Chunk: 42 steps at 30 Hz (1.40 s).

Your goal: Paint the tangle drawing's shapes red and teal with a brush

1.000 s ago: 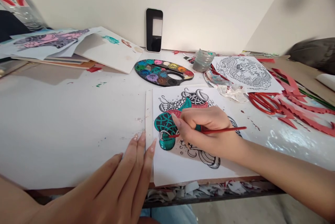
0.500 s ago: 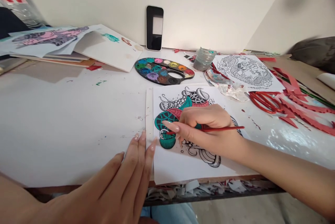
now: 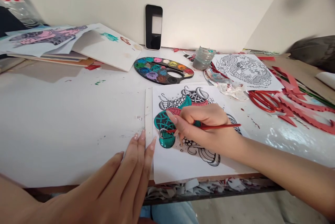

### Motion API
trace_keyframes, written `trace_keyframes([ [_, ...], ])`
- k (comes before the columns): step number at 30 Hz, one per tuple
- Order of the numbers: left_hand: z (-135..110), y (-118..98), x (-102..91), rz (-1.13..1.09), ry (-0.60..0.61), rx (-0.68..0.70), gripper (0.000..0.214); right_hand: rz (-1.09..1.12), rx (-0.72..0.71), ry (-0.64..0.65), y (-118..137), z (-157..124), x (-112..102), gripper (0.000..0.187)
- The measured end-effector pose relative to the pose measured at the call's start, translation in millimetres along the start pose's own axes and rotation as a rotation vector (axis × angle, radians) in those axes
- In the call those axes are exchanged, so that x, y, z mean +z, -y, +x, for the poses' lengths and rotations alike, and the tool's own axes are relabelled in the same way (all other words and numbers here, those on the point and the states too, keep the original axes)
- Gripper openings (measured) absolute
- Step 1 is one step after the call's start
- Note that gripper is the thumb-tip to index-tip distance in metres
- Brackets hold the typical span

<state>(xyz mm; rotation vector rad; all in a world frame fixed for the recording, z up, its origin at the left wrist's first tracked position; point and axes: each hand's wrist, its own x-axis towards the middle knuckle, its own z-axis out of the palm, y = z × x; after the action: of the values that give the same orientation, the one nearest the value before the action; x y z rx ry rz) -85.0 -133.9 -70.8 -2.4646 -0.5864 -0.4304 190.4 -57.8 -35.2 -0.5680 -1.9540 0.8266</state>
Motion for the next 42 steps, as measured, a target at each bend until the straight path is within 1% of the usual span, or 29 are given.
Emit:
trace_keyframes([
  [4,5,0,2.0,-0.005,-0.001,-0.011,0.094,0.011,-0.012,0.015,1,0,0,0.060],
  [9,-5,0,-0.5,0.018,-0.011,0.005,0.094,0.004,0.024,-0.003,4,0,-1,0.058],
  [12,-10,1,-2.9,0.053,-0.004,0.053,0.104,0.010,0.019,0.017,4,0,-1,0.059],
  [15,-9,2,-4.6,0.092,0.007,0.095,0.115,0.019,0.042,-0.004,4,1,0,0.058],
  [20,-5,4,-5.6,0.103,0.016,0.113,0.119,0.011,0.024,0.013,4,2,1,0.059],
  [25,-4,5,-6.4,0.090,0.015,0.116,0.120,0.004,0.062,-0.004,6,1,-1,0.058],
  [28,-2,5,-9.5,0.104,0.020,0.120,0.128,-0.014,0.044,0.013,6,1,-1,0.059],
  [31,0,4,-11.8,0.117,0.043,0.127,0.136,-0.037,0.073,-0.018,5,0,-1,0.057],
  [35,1,3,-9.2,0.091,0.029,0.097,0.128,-0.030,0.040,0.008,5,-1,-1,0.058],
  [38,0,2,-7.9,0.090,0.033,0.095,0.124,-0.060,0.067,-0.015,5,-1,-1,0.058],
  [40,0,3,-8.6,0.097,0.033,0.105,0.130,-0.058,0.078,-0.025,5,-1,-1,0.058],
  [42,0,4,-9.6,0.101,0.033,0.116,0.139,-0.036,0.058,-0.003,6,-2,-1,0.058],
])
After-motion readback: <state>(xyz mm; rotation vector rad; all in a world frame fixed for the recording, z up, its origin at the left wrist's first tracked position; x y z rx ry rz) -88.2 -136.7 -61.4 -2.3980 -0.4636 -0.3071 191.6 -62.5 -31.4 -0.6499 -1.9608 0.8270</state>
